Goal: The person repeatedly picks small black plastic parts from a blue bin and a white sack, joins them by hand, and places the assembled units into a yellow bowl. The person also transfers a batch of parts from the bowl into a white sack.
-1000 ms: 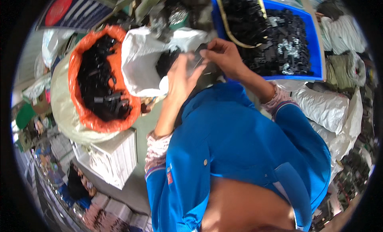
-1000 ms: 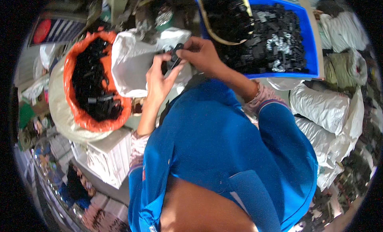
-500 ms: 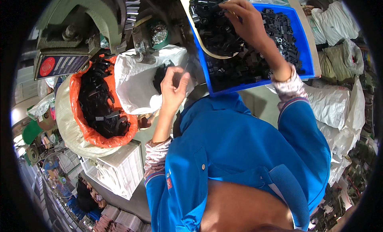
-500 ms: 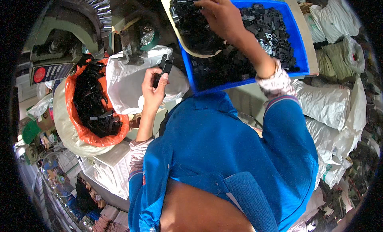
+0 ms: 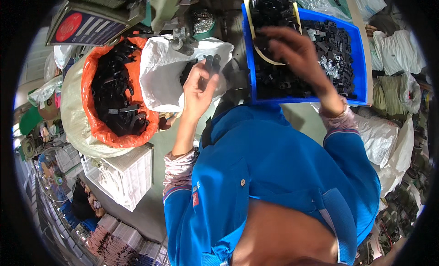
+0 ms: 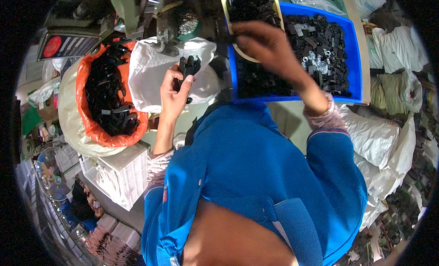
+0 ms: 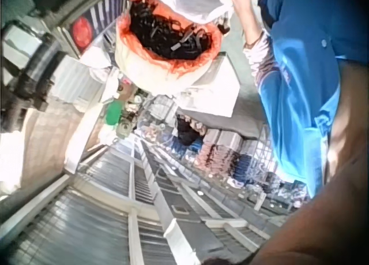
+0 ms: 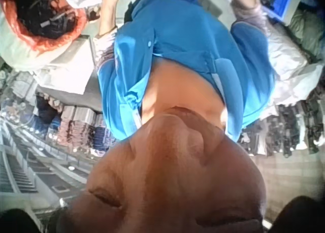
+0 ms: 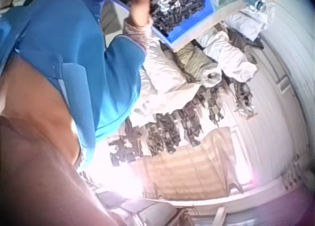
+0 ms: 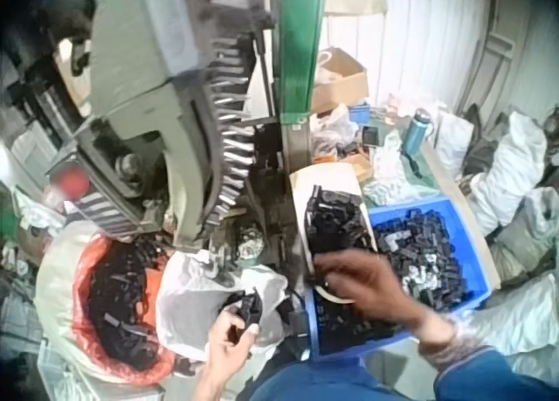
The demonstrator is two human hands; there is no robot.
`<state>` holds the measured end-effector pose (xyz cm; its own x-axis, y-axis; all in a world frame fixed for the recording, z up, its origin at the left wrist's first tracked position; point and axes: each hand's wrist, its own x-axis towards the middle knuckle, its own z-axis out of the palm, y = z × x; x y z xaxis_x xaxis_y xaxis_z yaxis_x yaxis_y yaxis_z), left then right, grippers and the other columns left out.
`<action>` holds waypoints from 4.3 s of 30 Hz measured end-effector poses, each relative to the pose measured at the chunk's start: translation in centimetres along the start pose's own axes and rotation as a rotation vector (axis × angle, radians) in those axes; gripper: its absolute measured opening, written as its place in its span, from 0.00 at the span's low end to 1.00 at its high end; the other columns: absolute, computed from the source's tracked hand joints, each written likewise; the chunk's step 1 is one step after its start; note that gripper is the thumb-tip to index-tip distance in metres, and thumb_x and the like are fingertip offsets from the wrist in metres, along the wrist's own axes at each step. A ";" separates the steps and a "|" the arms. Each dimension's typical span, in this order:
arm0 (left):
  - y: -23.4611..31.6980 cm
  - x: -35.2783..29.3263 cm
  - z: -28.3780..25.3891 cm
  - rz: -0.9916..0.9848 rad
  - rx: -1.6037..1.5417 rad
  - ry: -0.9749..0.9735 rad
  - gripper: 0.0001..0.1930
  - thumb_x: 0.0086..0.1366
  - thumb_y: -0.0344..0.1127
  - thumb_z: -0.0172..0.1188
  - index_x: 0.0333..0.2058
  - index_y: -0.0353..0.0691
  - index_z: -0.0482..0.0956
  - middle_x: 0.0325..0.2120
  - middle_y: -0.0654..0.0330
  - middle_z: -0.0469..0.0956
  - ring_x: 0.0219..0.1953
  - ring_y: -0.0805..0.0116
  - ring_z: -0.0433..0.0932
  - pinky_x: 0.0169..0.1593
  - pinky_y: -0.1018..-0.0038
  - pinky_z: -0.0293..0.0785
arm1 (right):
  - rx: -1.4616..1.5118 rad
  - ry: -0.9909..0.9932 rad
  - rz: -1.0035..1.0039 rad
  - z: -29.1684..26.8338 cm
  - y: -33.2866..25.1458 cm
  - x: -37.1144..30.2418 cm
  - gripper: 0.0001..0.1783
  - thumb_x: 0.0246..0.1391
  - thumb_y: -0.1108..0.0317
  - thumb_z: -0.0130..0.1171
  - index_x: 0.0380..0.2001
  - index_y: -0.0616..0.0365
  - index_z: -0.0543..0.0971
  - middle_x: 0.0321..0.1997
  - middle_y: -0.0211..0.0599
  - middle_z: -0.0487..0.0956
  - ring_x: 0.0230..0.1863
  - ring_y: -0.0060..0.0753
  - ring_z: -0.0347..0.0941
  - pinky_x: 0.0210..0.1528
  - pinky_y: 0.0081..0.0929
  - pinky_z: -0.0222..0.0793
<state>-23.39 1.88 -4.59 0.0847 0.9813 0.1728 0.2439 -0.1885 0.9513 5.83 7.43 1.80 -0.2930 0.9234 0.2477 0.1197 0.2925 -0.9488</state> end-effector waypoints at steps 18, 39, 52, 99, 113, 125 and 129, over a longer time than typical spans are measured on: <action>-0.4 2.4 -9.5 0.208 0.205 -0.026 0.14 0.54 0.29 0.67 0.40 0.37 0.79 0.40 0.53 0.83 0.37 0.59 0.82 0.42 0.71 0.77 | -0.233 -0.238 0.012 13.9 -1.8 5.8 0.15 0.57 0.80 0.59 0.48 0.63 0.80 0.42 0.38 0.78 0.34 0.24 0.78 0.36 0.20 0.75; 0.6 12.2 -15.8 0.551 0.549 -0.225 0.09 0.51 0.33 0.67 0.31 0.40 0.78 0.40 0.63 0.83 0.31 0.57 0.79 0.30 0.66 0.76 | -0.344 0.124 -0.389 18.5 1.4 11.2 0.15 0.48 0.79 0.67 0.41 0.63 0.81 0.37 0.43 0.82 0.36 0.34 0.82 0.35 0.25 0.77; -1.6 14.8 -16.5 0.377 0.555 -0.418 0.14 0.57 0.42 0.65 0.39 0.43 0.77 0.28 0.56 0.79 0.32 0.50 0.78 0.35 0.62 0.72 | -0.091 0.074 0.159 18.5 3.3 11.7 0.13 0.54 0.75 0.65 0.43 0.66 0.82 0.30 0.40 0.84 0.30 0.23 0.80 0.34 0.22 0.76; -2.8 1.3 -32.6 0.133 1.078 0.128 0.19 0.59 0.30 0.66 0.50 0.38 0.78 0.42 0.53 0.76 0.46 0.55 0.73 0.51 0.65 0.70 | 0.538 0.184 0.292 20.0 3.4 11.7 0.09 0.57 0.72 0.62 0.40 0.65 0.82 0.33 0.40 0.82 0.34 0.30 0.79 0.37 0.26 0.77; -4.1 1.2 -6.9 -0.826 -0.965 -0.217 0.15 0.69 0.44 0.57 0.47 0.40 0.74 0.28 0.65 0.73 0.28 0.73 0.71 0.30 0.74 0.68 | -0.284 0.268 -0.050 22.5 6.1 11.1 0.09 0.55 0.63 0.60 0.35 0.56 0.83 0.30 0.38 0.78 0.34 0.48 0.77 0.36 0.40 0.71; -1.4 0.4 7.8 -0.646 -0.582 -0.404 0.07 0.59 0.26 0.65 0.37 0.34 0.79 0.24 0.62 0.78 0.21 0.74 0.74 0.25 0.78 0.69 | -0.895 0.246 0.480 5.8 4.5 -12.4 0.20 0.47 0.74 0.60 0.46 0.54 0.80 0.45 0.44 0.74 0.46 0.47 0.74 0.42 0.40 0.74; 0.6 1.5 10.5 -0.696 -0.471 -0.448 0.16 0.62 0.30 0.64 0.47 0.32 0.76 0.34 0.55 0.81 0.30 0.65 0.83 0.29 0.75 0.76 | -0.845 0.365 0.376 5.2 9.6 -12.6 0.06 0.54 0.67 0.53 0.32 0.57 0.75 0.43 0.47 0.74 0.42 0.54 0.74 0.41 0.45 0.73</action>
<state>-12.96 2.79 -6.46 0.4535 0.7431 -0.4920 -0.0266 0.5631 0.8259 5.69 -2.67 -11.42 0.1955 0.9707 0.1395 0.8233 -0.0851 -0.5612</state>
